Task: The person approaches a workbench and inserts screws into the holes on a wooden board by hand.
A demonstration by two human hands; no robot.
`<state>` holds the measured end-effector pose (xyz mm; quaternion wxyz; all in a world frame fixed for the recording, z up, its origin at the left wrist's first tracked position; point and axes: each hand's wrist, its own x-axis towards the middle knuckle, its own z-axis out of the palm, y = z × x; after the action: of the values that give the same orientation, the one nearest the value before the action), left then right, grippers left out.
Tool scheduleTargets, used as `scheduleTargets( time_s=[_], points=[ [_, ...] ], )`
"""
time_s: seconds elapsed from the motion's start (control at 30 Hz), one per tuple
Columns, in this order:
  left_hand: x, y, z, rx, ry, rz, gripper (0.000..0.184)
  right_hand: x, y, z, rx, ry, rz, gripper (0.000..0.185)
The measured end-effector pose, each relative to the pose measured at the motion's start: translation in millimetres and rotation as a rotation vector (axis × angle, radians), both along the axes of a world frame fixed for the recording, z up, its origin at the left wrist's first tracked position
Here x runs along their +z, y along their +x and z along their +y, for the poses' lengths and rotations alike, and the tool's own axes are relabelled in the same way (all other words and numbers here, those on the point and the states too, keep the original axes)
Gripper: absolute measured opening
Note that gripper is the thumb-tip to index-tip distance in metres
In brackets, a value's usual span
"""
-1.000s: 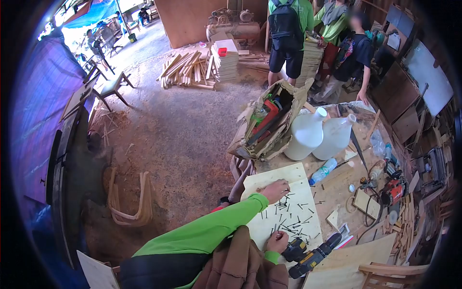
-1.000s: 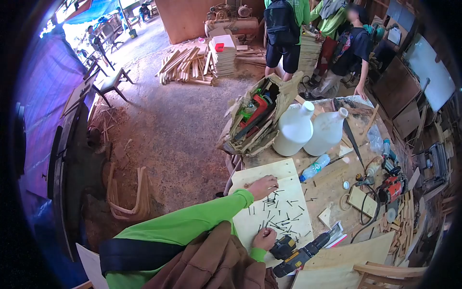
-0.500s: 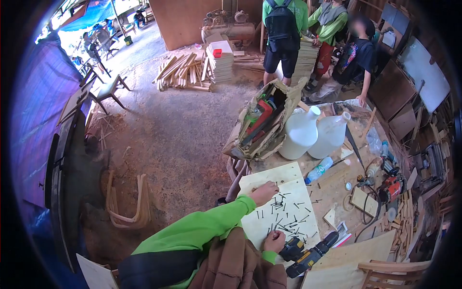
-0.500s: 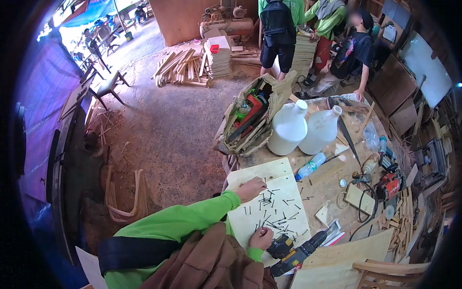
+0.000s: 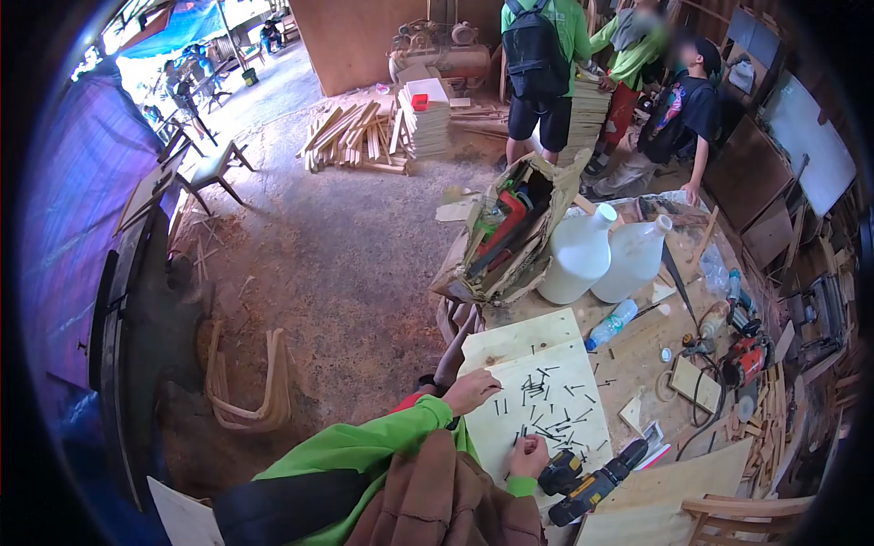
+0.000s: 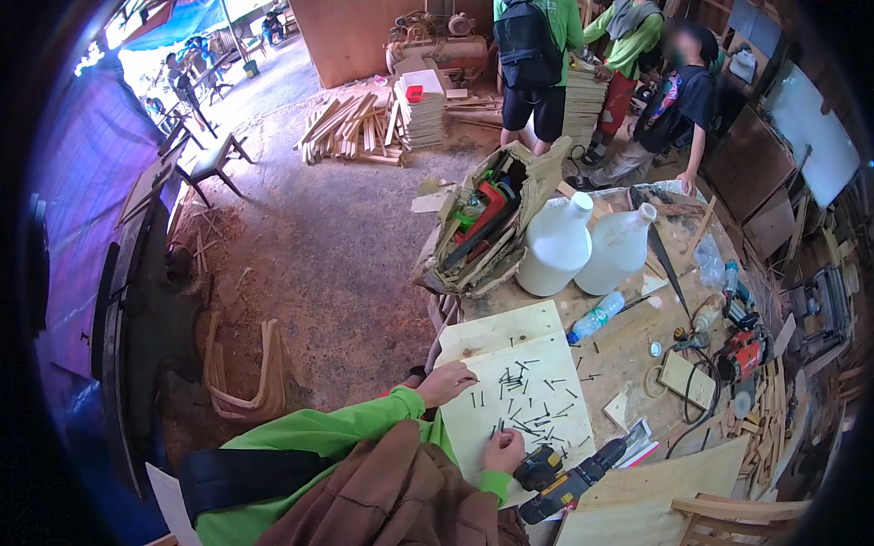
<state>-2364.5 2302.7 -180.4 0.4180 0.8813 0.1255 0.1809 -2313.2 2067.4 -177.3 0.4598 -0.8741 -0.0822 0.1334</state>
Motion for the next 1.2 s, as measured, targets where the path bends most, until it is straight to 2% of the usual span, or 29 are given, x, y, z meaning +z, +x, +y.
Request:
scheduleTargets(
  time_s=[0.1,0.13,0.23,0.5,0.67,0.77,0.87,0.97,1.2],
  points=[
    [3.6,-3.1,-6.6,-0.067,-0.022,-0.012,0.015,3.9,9.4,22.8,0.045,0.173,0.066,0.014],
    [5.7,-5.4,-10.8,-0.089,-0.029,-0.016,0.015,4.2,14.3,30.0,0.120,0.112,0.013,0.021],
    [9.3,-9.6,-17.0,-0.104,-0.027,-0.036,0.014,19.0,16.2,55.5,0.176,0.158,0.105,0.022],
    [5.9,-13.1,-15.8,-0.084,-0.085,-0.051,0.016,1.2,24.6,65.9,0.333,0.124,0.016,0.017],
    [2.2,-13.4,-14.2,-0.098,-0.108,-0.053,0.016,-4.9,26.9,64.3,0.307,0.001,-0.022,0.017],
    [4.5,-13.3,-14.3,-0.097,-0.075,-0.060,0.016,-18.7,28.6,62.7,0.290,0.142,-0.017,0.017],
    [-0.1,-12.1,-13.6,-0.105,-0.079,-0.065,0.015,-16.6,25.0,66.1,0.278,0.170,-0.095,0.016],
    [-3.0,-12.2,-12.6,-0.113,-0.062,-0.063,0.016,-14.1,20.8,70.2,0.251,0.210,-0.042,0.017],
    [-0.7,-12.9,-16.1,-0.045,-0.192,-0.038,0.020,11.2,13.8,77.1,0.232,0.180,-0.168,0.012]
  ],
)
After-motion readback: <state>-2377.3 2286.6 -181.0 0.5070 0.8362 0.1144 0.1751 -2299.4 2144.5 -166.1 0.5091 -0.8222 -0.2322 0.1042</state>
